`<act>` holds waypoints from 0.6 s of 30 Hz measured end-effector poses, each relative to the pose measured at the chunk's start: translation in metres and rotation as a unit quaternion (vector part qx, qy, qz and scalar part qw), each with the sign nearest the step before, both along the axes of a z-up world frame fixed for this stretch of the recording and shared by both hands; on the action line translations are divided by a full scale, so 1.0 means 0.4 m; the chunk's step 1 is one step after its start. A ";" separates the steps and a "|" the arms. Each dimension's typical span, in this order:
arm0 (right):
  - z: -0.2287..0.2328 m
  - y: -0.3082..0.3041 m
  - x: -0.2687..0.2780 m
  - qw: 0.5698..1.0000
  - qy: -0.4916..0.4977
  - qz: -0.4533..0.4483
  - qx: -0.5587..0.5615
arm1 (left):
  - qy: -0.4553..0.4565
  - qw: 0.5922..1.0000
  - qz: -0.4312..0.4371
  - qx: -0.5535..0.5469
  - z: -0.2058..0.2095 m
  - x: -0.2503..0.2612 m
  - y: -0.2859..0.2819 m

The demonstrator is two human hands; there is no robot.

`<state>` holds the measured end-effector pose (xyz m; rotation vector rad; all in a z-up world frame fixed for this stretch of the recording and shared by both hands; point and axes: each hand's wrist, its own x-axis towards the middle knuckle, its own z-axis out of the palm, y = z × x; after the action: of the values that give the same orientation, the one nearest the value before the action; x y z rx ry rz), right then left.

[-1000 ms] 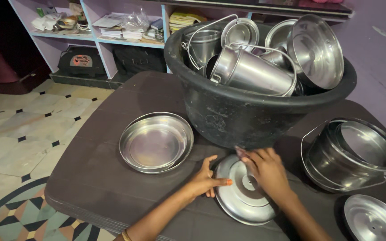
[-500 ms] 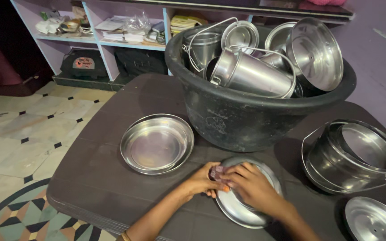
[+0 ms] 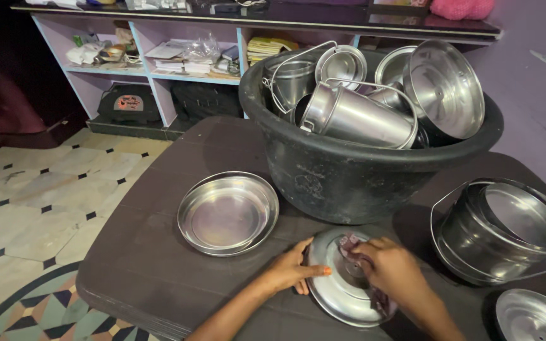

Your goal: The person wipes several stainless steel plates and lids with a small patterned cloth on a table. The person handles each item one at a time, turning them over and wiping both sides before placing them aside.

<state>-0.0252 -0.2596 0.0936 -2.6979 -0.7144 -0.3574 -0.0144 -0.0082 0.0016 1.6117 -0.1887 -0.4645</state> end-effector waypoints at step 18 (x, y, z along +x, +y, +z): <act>0.055 -0.069 0.004 0.994 0.103 -0.014 -0.026 | -0.045 0.989 -0.002 0.143 0.059 -0.037 -0.005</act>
<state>-0.0234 -0.2873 0.1156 -2.7435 -0.6347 -0.0662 -0.0294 -0.0103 0.0253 1.9166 -0.1996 -0.4365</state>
